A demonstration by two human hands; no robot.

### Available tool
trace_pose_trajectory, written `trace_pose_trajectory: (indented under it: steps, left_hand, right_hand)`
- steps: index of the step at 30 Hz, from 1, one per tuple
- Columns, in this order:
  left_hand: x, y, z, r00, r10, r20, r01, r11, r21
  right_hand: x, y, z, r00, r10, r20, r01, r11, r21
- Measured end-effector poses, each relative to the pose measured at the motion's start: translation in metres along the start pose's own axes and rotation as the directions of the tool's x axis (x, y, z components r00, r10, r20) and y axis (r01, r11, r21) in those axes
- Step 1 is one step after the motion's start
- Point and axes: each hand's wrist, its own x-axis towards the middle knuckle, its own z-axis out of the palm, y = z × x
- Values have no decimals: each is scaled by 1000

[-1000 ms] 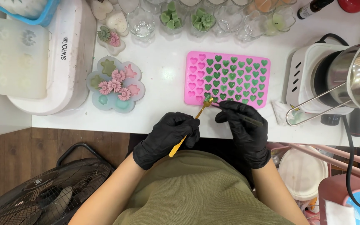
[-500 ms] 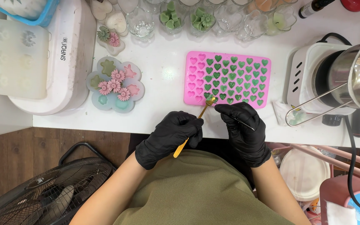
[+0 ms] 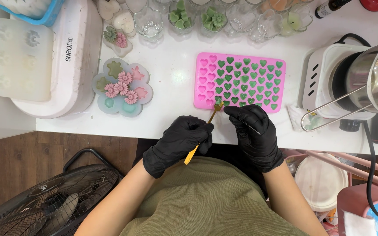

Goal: Pouring melted wax into a heart-shaped silicone mold and checking the temperature of the wax.

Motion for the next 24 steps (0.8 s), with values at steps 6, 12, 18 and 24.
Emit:
trace_pose_trajectory:
  steps: [6, 12, 18, 24]
  left_hand:
    - [1, 1, 0, 999, 34, -22, -34, 999, 28]
    - [0, 4, 1, 999, 47, -23, -45, 996, 70]
    - [-3, 9, 1, 999, 36, -3, -35, 998, 52]
    - [-1, 3, 0, 1000, 12, -18, -12, 1000, 11]
  right_hand:
    - [4, -5, -2, 994, 105, -33, -103, 992, 78]
    - [5, -7, -5, 994, 109, -10, -107, 987, 123]
    - [3, -3, -1, 994, 111, 7, -111, 990, 89]
    - [3, 1, 0, 998, 59, -11, -58, 997, 48]
